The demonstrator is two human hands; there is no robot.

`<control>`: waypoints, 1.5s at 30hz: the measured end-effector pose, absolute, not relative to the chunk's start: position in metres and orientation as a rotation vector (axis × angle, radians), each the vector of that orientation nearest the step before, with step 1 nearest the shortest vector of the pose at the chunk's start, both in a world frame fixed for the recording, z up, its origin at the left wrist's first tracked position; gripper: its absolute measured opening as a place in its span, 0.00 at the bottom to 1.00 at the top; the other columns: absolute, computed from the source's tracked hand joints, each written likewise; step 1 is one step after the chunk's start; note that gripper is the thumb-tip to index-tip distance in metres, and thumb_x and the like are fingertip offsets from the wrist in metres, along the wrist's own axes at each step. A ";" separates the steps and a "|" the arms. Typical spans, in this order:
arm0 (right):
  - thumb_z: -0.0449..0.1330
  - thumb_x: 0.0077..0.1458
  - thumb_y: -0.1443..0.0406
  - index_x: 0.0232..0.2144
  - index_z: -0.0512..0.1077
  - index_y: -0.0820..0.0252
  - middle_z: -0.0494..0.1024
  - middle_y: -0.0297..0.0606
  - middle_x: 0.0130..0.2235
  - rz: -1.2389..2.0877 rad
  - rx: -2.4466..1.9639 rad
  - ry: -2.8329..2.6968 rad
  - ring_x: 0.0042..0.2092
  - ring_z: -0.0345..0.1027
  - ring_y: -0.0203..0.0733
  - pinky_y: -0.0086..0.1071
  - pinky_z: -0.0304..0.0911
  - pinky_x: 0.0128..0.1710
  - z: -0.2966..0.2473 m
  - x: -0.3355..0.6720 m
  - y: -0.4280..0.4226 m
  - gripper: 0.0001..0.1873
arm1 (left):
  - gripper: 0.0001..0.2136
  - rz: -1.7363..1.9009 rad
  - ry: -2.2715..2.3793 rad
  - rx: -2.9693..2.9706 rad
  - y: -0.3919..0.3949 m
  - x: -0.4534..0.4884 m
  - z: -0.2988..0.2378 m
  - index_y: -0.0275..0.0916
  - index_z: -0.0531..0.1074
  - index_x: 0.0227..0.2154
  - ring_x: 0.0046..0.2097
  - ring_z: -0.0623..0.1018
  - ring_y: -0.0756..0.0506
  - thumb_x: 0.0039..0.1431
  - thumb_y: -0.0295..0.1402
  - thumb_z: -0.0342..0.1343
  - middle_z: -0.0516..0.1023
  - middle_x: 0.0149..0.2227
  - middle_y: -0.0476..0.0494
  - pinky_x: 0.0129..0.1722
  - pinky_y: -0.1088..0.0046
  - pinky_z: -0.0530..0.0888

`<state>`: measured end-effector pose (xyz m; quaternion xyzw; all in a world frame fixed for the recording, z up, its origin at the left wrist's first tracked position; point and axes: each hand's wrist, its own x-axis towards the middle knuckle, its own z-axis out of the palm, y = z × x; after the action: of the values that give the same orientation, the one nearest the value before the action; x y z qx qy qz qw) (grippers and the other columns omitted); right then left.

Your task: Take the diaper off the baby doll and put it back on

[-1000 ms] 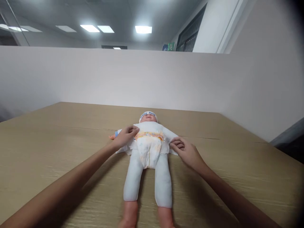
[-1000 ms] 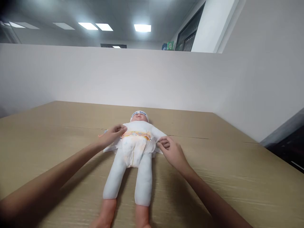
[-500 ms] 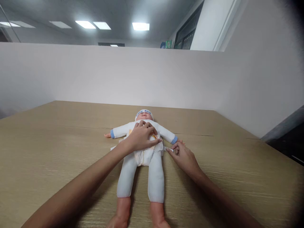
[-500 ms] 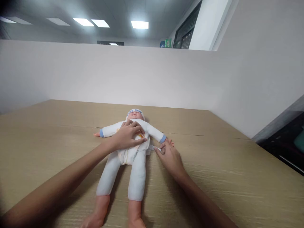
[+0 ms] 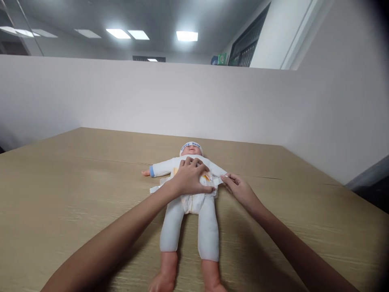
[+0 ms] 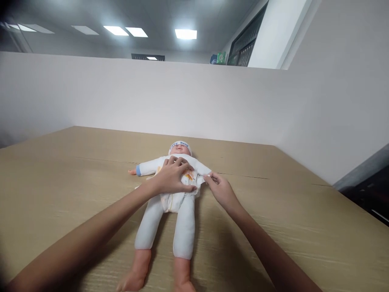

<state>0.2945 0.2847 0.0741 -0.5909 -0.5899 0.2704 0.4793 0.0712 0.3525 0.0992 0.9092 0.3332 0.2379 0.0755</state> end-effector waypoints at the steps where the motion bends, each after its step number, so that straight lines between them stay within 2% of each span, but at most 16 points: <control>1: 0.62 0.55 0.39 0.27 0.68 0.54 0.70 0.30 0.27 0.659 -1.424 -1.461 0.32 0.64 0.40 0.33 0.59 0.34 0.077 0.286 0.292 0.26 | 0.32 0.724 0.996 2.721 0.353 0.071 0.099 0.46 0.76 0.55 0.60 0.68 0.28 0.52 0.59 0.67 0.75 0.57 0.38 0.63 0.45 0.66; 6: 0.65 0.57 0.43 0.26 0.67 0.54 0.66 0.27 0.25 0.646 -1.415 -1.527 0.29 0.60 0.37 0.32 0.56 0.32 0.072 0.254 0.319 0.24 | 0.29 0.770 0.981 2.714 0.353 0.073 0.095 0.45 0.77 0.53 0.58 0.69 0.29 0.51 0.52 0.69 0.76 0.58 0.39 0.61 0.46 0.68; 10: 0.63 0.60 0.43 0.36 0.70 0.54 0.71 0.30 0.30 0.581 -1.403 -1.469 0.31 0.65 0.40 0.34 0.63 0.32 0.060 0.245 0.310 0.22 | 0.31 0.753 0.948 2.620 0.358 0.069 0.097 0.46 0.76 0.55 0.61 0.68 0.28 0.49 0.49 0.72 0.76 0.58 0.40 0.63 0.42 0.67; 12: 0.62 0.64 0.45 0.42 0.73 0.55 0.78 0.38 0.39 0.447 -1.368 -1.477 0.38 0.72 0.45 0.38 0.70 0.39 0.055 0.243 0.295 0.21 | 0.34 0.680 0.833 2.537 0.364 0.060 0.102 0.48 0.74 0.58 0.65 0.66 0.27 0.47 0.49 0.74 0.75 0.61 0.40 0.66 0.40 0.65; 14: 0.59 0.69 0.50 0.50 0.75 0.54 0.80 0.44 0.51 0.275 -1.316 -1.551 0.52 0.74 0.50 0.45 0.71 0.54 0.053 0.239 0.276 0.18 | 0.36 0.630 0.653 2.405 0.370 0.048 0.105 0.51 0.72 0.62 0.70 0.64 0.28 0.50 0.49 0.74 0.72 0.65 0.40 0.70 0.42 0.64; 16: 0.55 0.73 0.54 0.59 0.73 0.51 0.77 0.44 0.62 0.173 -1.269 -1.673 0.66 0.67 0.52 0.52 0.62 0.68 0.051 0.236 0.260 0.18 | 0.31 0.685 0.516 2.243 0.374 0.032 0.105 0.52 0.69 0.64 0.73 0.63 0.33 0.60 0.49 0.68 0.69 0.69 0.42 0.72 0.49 0.64; 17: 0.54 0.74 0.56 0.64 0.71 0.49 0.74 0.43 0.66 0.160 -1.253 -1.731 0.70 0.64 0.52 0.53 0.57 0.72 0.050 0.235 0.254 0.20 | 0.27 0.748 0.487 2.175 0.375 0.024 0.103 0.52 0.69 0.64 0.73 0.64 0.36 0.65 0.48 0.64 0.69 0.70 0.43 0.73 0.51 0.63; 20: 0.51 0.76 0.57 0.70 0.65 0.48 0.70 0.41 0.71 0.175 -1.239 -1.813 0.73 0.60 0.51 0.54 0.54 0.74 0.049 0.235 0.247 0.24 | 0.19 0.923 0.556 2.093 0.372 -0.006 0.086 0.50 0.70 0.61 0.70 0.69 0.39 0.72 0.45 0.58 0.71 0.68 0.42 0.72 0.54 0.65; 24: 0.50 0.77 0.56 0.70 0.67 0.48 0.71 0.42 0.70 0.179 -1.268 -1.800 0.72 0.61 0.51 0.52 0.56 0.73 0.047 0.237 0.253 0.25 | 0.15 0.990 0.732 2.231 0.367 -0.052 0.053 0.45 0.72 0.56 0.62 0.74 0.39 0.73 0.43 0.54 0.76 0.60 0.39 0.65 0.54 0.70; 28: 0.50 0.77 0.57 0.68 0.70 0.49 0.73 0.42 0.67 0.151 -1.277 -1.816 0.70 0.63 0.51 0.51 0.56 0.72 0.051 0.237 0.258 0.24 | 0.14 0.970 1.067 2.367 0.367 -0.082 0.030 0.42 0.73 0.48 0.53 0.76 0.36 0.69 0.46 0.57 0.79 0.51 0.38 0.56 0.53 0.72; 31: 0.48 0.77 0.59 0.66 0.72 0.48 0.75 0.41 0.63 0.048 -1.288 -1.815 0.67 0.66 0.52 0.51 0.59 0.70 0.066 0.233 0.259 0.23 | 0.14 0.862 1.174 2.351 0.368 -0.086 0.024 0.41 0.73 0.43 0.46 0.76 0.38 0.66 0.47 0.57 0.80 0.43 0.40 0.49 0.57 0.73; 34: 0.49 0.76 0.59 0.63 0.74 0.49 0.79 0.43 0.57 -0.018 -1.295 -1.854 0.60 0.71 0.53 0.50 0.64 0.63 0.090 0.222 0.262 0.21 | 0.13 0.751 1.172 2.294 0.370 -0.083 0.024 0.41 0.73 0.38 0.41 0.75 0.40 0.64 0.47 0.59 0.79 0.39 0.42 0.42 0.62 0.70; 38: 0.55 0.73 0.60 0.53 0.79 0.52 0.81 0.42 0.47 0.024 -1.313 -2.071 0.52 0.73 0.52 0.47 0.67 0.56 0.118 0.195 0.277 0.14 | 0.16 0.701 1.248 2.219 0.374 -0.083 0.029 0.41 0.70 0.29 0.38 0.72 0.41 0.60 0.49 0.61 0.77 0.33 0.45 0.38 0.65 0.65; 41: 0.61 0.69 0.58 0.49 0.79 0.53 0.81 0.43 0.48 0.055 -1.466 -2.160 0.52 0.73 0.54 0.48 0.66 0.56 0.127 0.178 0.292 0.11 | 0.21 0.688 1.183 1.991 0.376 -0.086 0.038 0.41 0.66 0.23 0.33 0.67 0.45 0.60 0.53 0.60 0.69 0.27 0.49 0.35 0.68 0.61; 45: 0.66 0.65 0.56 0.47 0.79 0.54 0.82 0.44 0.50 0.160 -1.587 -2.128 0.52 0.75 0.55 0.46 0.66 0.53 0.128 0.169 0.304 0.13 | 0.25 0.812 1.004 1.658 0.378 -0.087 0.057 0.40 0.66 0.22 0.32 0.63 0.48 0.59 0.56 0.62 0.66 0.27 0.50 0.34 0.70 0.59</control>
<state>0.1693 0.3042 0.1280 -0.5794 -0.7771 0.0582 0.2386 -0.0870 0.3779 0.0567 0.6846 0.4144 0.3354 0.4971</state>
